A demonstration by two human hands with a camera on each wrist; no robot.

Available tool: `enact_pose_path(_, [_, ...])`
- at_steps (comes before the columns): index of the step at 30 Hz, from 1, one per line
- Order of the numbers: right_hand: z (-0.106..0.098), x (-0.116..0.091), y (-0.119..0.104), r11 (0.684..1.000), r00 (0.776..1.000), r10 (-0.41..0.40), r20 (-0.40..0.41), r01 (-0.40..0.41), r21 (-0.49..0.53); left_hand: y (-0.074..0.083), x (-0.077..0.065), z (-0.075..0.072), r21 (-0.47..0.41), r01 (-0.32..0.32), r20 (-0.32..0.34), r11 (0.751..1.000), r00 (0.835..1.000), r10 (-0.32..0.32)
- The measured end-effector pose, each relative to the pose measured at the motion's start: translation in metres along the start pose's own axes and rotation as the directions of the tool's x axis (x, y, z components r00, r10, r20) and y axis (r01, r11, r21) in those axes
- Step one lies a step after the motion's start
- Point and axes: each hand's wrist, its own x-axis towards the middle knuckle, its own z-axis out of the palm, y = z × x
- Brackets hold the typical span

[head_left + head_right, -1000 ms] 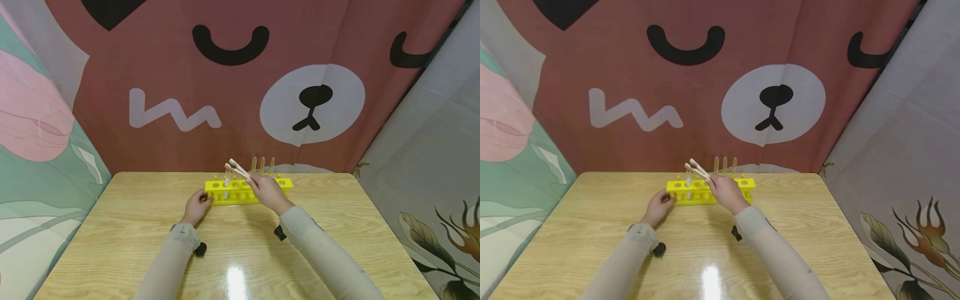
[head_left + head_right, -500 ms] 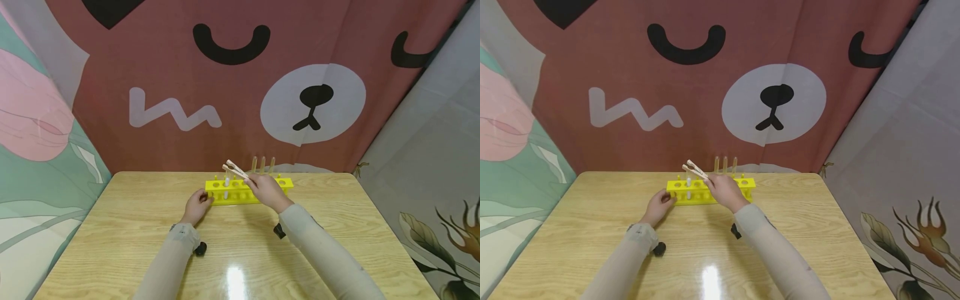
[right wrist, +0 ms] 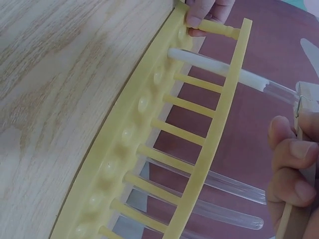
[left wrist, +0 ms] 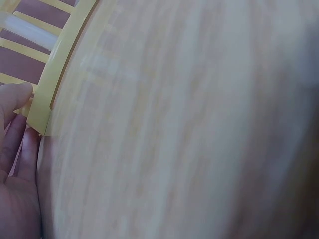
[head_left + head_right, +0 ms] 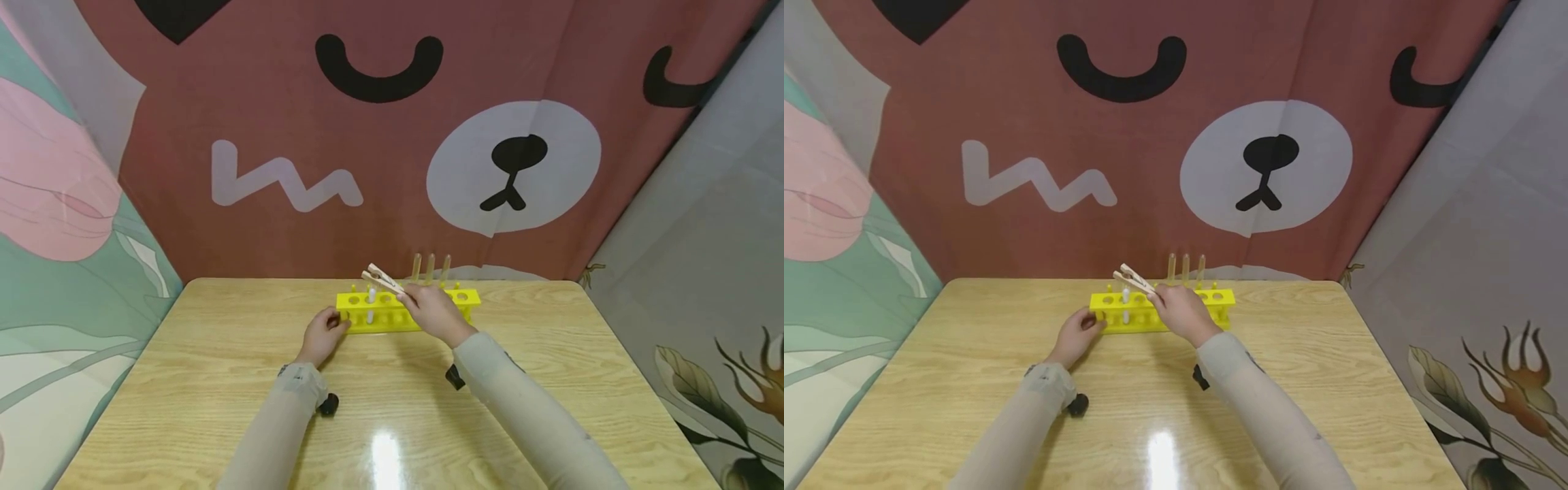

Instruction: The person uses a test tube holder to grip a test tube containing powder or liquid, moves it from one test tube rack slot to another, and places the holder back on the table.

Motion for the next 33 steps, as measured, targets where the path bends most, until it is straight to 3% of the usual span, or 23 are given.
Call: enact_pose_path(33, [0.015,0.001,0.004,1.000,0.999,0.025,0.045,-0.025,0.002,0.001,-0.001,-0.001,-0.008,-0.017,0.002,1.000,1.000,0.017])
